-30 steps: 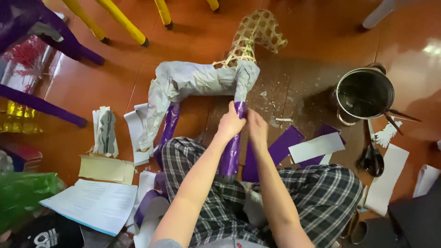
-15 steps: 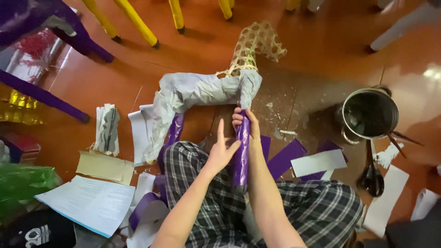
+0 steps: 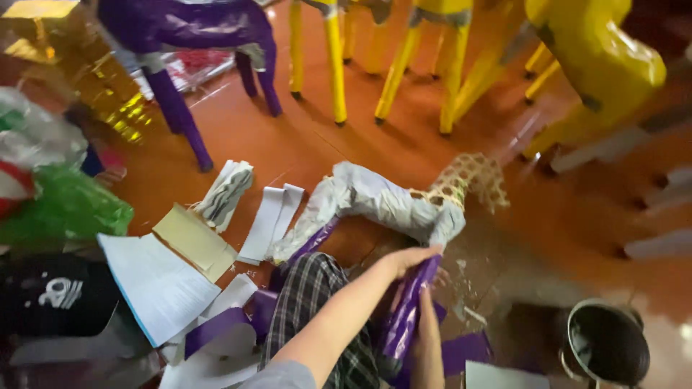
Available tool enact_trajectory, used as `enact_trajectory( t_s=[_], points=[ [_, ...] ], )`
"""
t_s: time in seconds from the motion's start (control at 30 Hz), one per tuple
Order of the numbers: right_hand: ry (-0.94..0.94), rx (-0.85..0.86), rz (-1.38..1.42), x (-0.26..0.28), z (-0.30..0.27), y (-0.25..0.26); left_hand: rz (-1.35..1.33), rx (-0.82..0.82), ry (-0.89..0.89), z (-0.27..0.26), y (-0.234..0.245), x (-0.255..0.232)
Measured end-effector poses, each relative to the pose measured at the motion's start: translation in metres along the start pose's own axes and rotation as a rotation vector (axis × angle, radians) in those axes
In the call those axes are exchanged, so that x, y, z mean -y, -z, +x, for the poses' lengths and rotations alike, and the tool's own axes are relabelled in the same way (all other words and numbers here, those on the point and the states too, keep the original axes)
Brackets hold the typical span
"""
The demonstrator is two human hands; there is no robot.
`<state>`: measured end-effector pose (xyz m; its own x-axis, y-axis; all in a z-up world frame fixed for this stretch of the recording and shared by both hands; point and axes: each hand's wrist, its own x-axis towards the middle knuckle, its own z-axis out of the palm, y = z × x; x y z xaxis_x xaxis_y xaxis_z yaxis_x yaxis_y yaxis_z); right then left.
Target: Decorating a giraffe-shaped frame by wrapping it with purple and white paper strips.
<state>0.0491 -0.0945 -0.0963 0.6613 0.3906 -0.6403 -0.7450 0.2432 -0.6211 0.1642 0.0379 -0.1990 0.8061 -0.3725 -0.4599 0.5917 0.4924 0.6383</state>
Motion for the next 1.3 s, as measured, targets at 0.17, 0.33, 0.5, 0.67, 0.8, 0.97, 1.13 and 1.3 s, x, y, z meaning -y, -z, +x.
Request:
enact_trajectory(
  t_s=[0.17, 0.33, 0.5, 0.67, 0.8, 0.97, 1.13, 1.3],
  points=[
    [0.130, 0.247, 0.182, -0.055, -0.031, 0.027, -0.355, 0.120, 0.148, 0.016, -0.012, 0.003],
    [0.189, 0.010, 0.019, -0.052, -0.041, 0.003, 0.441, -0.522, 0.062, -0.049, -0.086, -0.042],
    [0.132, -0.095, 0.054, -0.036, -0.063, -0.016, 1.165, -0.634, 0.009, -0.138, -0.145, -0.070],
    [0.973, 0.229, -1.156, -0.056, -0.051, 0.076, 1.284, -0.905, -0.378, -0.293, -0.175, -0.105],
    [0.090, -0.045, 0.104, -0.062, -0.103, 0.006, 1.288, -1.466, -1.062, -0.300, 0.018, -0.038],
    [0.078, 0.055, 0.172, -0.083, -0.094, 0.006, 0.118, -1.066, -0.316, -0.374, 0.050, -0.013],
    [0.182, -0.011, 0.326, -0.073, -0.070, 0.019, -0.110, -0.800, -0.705, -0.328, 0.058, -0.031],
    [0.276, -0.094, 0.348, -0.008, -0.061, 0.056, -0.141, -0.595, -0.716, -0.269, 0.048, -0.054]
  ],
)
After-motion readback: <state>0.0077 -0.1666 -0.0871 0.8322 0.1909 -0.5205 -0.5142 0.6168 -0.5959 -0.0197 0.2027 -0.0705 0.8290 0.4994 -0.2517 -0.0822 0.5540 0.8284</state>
